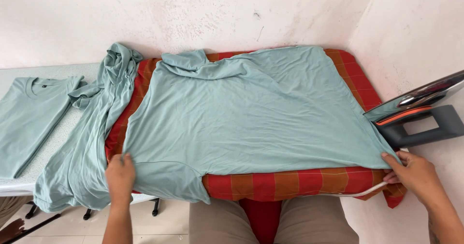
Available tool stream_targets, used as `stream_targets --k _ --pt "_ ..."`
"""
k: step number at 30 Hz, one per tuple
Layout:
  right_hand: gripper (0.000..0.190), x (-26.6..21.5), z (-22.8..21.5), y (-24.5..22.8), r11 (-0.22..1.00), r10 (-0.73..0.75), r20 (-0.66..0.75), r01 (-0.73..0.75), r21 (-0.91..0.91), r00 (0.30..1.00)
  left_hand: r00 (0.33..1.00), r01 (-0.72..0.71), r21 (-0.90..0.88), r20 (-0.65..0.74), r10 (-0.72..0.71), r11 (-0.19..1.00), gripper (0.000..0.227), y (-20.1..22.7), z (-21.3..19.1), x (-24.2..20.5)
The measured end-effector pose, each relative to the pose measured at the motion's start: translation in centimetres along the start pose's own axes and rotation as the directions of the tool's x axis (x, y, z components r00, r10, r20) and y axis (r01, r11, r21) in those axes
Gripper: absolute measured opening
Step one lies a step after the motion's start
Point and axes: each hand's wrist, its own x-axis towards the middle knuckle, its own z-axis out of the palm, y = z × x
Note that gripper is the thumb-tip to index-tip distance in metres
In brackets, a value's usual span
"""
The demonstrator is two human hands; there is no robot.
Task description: Ironing a light blue t-shirt on an ironing board and then folding it neatly.
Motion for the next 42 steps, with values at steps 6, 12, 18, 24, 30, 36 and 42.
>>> stream_targets --k 6,12,18,24,30,36,42 --pt "0.054 0.8 0.5 3.2 0.972 -0.096 -0.039 0.086 -0.219 0.995 0.991 0.125 -0.136 -0.031 -0.131 0.983 0.041 2.9 -3.3 -4.5" --pt "0.06 -1.0 -0.1 2.0 0.938 -0.169 -0.203 0.094 -0.334 0.964 0.995 0.049 -0.274 -0.068 -0.07 0.96 0.043 0.8 -2.1 -7.3" --pt "0.063 2.5 -0.7 -0.1 0.874 -0.423 -0.468 0.485 0.013 0.776 0.853 -0.227 0.33 -0.387 0.35 0.916 0.051 2.3 -0.1 -8.6" --pt "0.015 5.6 -0.2 -2.1 0.561 -0.38 -0.619 0.703 0.436 0.687 0.661 -0.736 0.133 -0.074 0.747 0.664 0.043 8.5 2.6 -14.5" --pt "0.027 0.9 -3.0 -7.5 0.745 -0.605 -0.463 0.666 -0.041 0.648 0.521 -0.817 0.252 -0.064 0.851 0.519 0.02 8.3 4.1 -14.5" --pt "0.055 -0.7 0.2 -16.1 0.67 -0.623 0.057 0.57 -0.476 0.78 0.165 -0.866 0.473 -0.032 0.986 0.16 0.032 8.3 2.1 -15.0" --pt "0.068 0.9 4.4 -17.6 0.371 -0.513 0.432 0.645 -0.668 0.742 0.157 -0.862 0.49 0.008 0.988 0.133 0.026 5.6 3.0 -14.7"
